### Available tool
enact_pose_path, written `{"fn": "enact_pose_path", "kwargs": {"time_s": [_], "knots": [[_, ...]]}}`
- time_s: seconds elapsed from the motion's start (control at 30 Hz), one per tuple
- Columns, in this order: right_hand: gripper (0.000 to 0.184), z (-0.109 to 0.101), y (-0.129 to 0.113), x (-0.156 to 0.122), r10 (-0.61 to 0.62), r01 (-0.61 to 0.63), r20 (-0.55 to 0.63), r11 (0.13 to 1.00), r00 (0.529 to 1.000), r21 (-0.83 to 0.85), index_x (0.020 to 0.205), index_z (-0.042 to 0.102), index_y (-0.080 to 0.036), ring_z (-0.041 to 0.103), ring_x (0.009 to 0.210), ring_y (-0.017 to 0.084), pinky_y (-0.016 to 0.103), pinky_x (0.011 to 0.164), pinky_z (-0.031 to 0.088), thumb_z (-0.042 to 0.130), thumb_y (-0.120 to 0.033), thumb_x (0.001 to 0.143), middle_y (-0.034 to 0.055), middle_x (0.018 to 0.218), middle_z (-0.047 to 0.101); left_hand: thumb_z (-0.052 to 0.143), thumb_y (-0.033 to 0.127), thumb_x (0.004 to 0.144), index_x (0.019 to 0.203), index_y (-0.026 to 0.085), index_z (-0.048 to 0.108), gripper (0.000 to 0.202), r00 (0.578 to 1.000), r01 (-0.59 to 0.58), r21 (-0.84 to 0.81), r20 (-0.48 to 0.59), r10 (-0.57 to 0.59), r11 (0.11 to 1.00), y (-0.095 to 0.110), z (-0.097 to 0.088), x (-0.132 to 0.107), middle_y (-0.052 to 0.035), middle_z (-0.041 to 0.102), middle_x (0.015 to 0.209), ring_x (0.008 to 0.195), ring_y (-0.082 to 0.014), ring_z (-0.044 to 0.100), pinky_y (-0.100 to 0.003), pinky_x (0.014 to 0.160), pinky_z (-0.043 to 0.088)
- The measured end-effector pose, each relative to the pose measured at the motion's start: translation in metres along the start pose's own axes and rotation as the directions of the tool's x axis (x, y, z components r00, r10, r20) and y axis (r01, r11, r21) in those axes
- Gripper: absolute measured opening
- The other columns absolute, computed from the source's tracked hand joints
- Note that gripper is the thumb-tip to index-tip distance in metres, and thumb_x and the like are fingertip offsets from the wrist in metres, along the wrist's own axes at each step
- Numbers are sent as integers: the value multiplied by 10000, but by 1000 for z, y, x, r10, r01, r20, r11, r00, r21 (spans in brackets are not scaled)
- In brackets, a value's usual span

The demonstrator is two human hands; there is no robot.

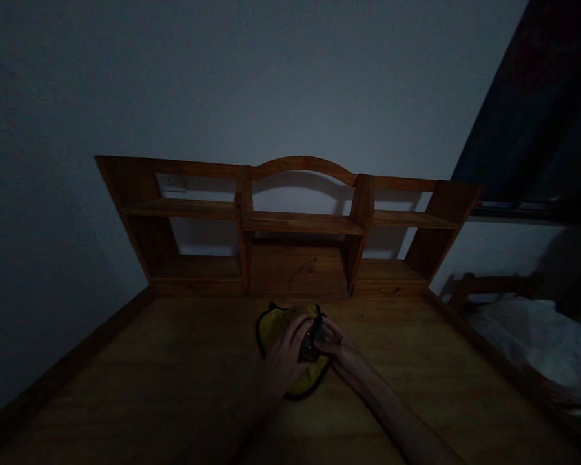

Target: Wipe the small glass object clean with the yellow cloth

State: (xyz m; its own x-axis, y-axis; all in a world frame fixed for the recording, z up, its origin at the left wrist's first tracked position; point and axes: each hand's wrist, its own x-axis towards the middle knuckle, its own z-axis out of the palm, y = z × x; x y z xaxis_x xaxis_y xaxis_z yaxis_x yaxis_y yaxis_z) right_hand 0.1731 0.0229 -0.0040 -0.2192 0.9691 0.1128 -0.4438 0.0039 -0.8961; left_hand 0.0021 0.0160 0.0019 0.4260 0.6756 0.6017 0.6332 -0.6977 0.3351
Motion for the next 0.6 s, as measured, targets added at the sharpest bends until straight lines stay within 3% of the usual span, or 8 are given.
{"fn": "enact_pose_path", "kwargs": {"time_s": [0.1, 0.2, 0.37, 0.6], "knots": [[507, -1, 3, 0, -39, 37, -8, 991, 999, -127, 1114, 606, -241, 600, 990, 224, 367, 897, 447, 748, -167, 632, 33, 1077, 664, 577, 81, 755, 1380, 264, 262, 723, 994, -76, 150, 94, 62, 986, 2, -3, 0, -51, 353, 1430, 1169, -247, 506, -386, 946, 468], [448, 2, 4, -1, -100, 92, -19, 968, 995, -235, 1103, 616, -251, 614, 937, 214, 365, 889, 455, 718, -195, 670, 12, 1027, 678, 497, 48, 781, 1377, 267, 284, 670, 986, -148, 234, 108, 125, 961, 5, -5, 0, -42, 379, 1420, 1102, -238, 559, -367, 900, 493], [386, 8, -1, -5, -195, 161, -59, 920, 979, -357, 1093, 632, -233, 617, 905, 236, 380, 863, 470, 679, -233, 709, 28, 996, 684, 446, 26, 785, 1384, 280, 274, 673, 979, -203, 253, 75, 190, 946, 6, -4, -2, -21, 374, 1426, 1112, -227, 556, -350, 883, 499], [295, 3, -1, -5, -269, 198, -68, 834, 961, -515, 1047, 668, -207, 622, 829, 236, 353, 778, 487, 624, -220, 755, 33, 899, 695, 471, 64, 781, 1394, 266, 245, 684, 976, -206, 236, 113, 184, 950, 5, -5, -2, -38, 360, 1434, 1138, -239, 537, -360, 873, 493]]}}
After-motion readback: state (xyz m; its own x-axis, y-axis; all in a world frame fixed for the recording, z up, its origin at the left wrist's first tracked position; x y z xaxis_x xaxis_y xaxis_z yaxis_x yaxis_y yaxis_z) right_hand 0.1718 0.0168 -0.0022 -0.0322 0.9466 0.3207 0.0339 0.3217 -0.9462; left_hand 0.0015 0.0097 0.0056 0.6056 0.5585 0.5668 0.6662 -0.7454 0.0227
